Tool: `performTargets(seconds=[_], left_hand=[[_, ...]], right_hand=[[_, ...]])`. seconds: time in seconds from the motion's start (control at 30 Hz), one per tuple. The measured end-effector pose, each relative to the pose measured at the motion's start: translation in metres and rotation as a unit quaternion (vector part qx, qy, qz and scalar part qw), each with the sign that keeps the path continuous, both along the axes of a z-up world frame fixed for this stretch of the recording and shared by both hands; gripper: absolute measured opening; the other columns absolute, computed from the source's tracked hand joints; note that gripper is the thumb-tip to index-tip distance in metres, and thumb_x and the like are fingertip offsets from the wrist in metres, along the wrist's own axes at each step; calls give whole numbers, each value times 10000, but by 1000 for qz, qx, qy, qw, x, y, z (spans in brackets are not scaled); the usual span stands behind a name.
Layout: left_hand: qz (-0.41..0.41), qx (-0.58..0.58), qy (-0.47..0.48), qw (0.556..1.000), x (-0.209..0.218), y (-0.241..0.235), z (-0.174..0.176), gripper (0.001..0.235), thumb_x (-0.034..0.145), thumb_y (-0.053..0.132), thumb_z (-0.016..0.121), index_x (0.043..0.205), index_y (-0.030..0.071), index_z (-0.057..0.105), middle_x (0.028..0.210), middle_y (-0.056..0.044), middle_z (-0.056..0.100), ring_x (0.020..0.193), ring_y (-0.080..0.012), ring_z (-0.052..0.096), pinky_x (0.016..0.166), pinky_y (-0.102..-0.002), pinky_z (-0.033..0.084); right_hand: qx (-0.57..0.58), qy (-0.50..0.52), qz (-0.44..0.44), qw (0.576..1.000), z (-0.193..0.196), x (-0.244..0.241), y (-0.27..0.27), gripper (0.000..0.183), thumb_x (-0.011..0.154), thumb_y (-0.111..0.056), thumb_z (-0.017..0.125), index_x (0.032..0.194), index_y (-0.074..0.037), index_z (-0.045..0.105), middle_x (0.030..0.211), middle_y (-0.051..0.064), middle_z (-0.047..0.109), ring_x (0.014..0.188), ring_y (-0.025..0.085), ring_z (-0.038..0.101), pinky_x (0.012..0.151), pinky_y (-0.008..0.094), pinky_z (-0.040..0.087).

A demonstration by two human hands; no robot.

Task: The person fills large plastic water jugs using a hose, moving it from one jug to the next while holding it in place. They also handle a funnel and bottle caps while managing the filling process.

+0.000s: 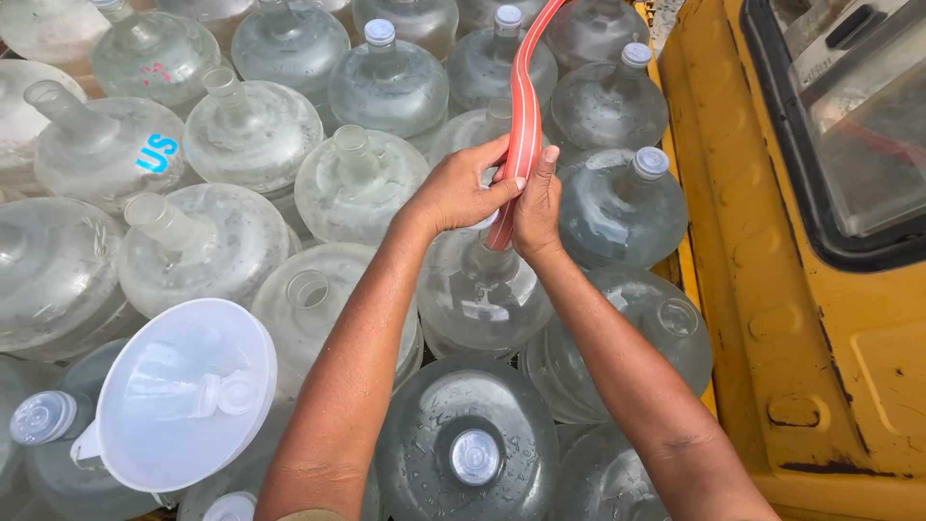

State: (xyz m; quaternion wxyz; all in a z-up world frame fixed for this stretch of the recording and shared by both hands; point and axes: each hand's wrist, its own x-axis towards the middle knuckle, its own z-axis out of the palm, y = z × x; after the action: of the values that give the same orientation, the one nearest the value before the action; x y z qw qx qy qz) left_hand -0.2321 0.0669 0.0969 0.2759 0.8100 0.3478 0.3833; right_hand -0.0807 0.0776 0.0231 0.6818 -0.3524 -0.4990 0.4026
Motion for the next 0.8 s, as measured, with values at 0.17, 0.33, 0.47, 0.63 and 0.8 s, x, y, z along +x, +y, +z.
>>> performTargets(seconds=[0.17, 0.33, 0.47, 0.63, 0.8], left_hand=[[202, 104, -53, 972, 20, -22, -16, 361, 1100, 343, 512, 1291, 65, 641, 1147, -164, 745, 1026, -345, 735, 875, -438, 566], [168, 71, -189, 965, 73, -29, -23, 373, 1121, 325, 433, 1193, 45, 670, 1020, -129, 772, 968, -297, 761, 883, -409, 586], [160, 73, -210, 962, 114, -35, -32, 382, 1124, 341, 427, 1167, 38, 655, 1041, -129, 746, 965, -291, 739, 861, -395, 579], [81, -4, -185, 979, 172, -68, -48, 442, 1062, 421, 548, 1129, -7, 633, 1085, -201, 709, 1021, -332, 694, 894, -424, 549], [15, -107, -147, 983, 214, -123, -73, 502, 1017, 417, 578, 1217, -39, 520, 1101, -241, 660, 1022, -344, 683, 899, -443, 538]], right_hand=[[-55, -198, -32, 978, -11, 3, -10, 732, 1052, -651, 257, 1094, -11, 610, 858, 75, 661, 744, 174, 644, 684, 311, 530], [51, -224, -22, 973, 6, 47, -44, 640, 1139, -540, 290, 1256, 7, 601, 1082, 87, 639, 975, 174, 598, 844, 333, 501], [-94, -103, 167, 976, 28, 110, -92, 412, 1097, -389, 469, 1225, -28, 619, 973, 37, 660, 842, 119, 633, 727, 278, 543], [-25, -152, 68, 986, 22, 166, -141, 184, 1097, -145, 615, 1225, -13, 615, 1053, 45, 690, 931, 105, 657, 829, 263, 566], [-1, -201, 14, 979, -13, 206, -202, 270, 987, 17, 646, 1250, 0, 590, 1132, 39, 664, 1055, 106, 655, 934, 260, 552]])
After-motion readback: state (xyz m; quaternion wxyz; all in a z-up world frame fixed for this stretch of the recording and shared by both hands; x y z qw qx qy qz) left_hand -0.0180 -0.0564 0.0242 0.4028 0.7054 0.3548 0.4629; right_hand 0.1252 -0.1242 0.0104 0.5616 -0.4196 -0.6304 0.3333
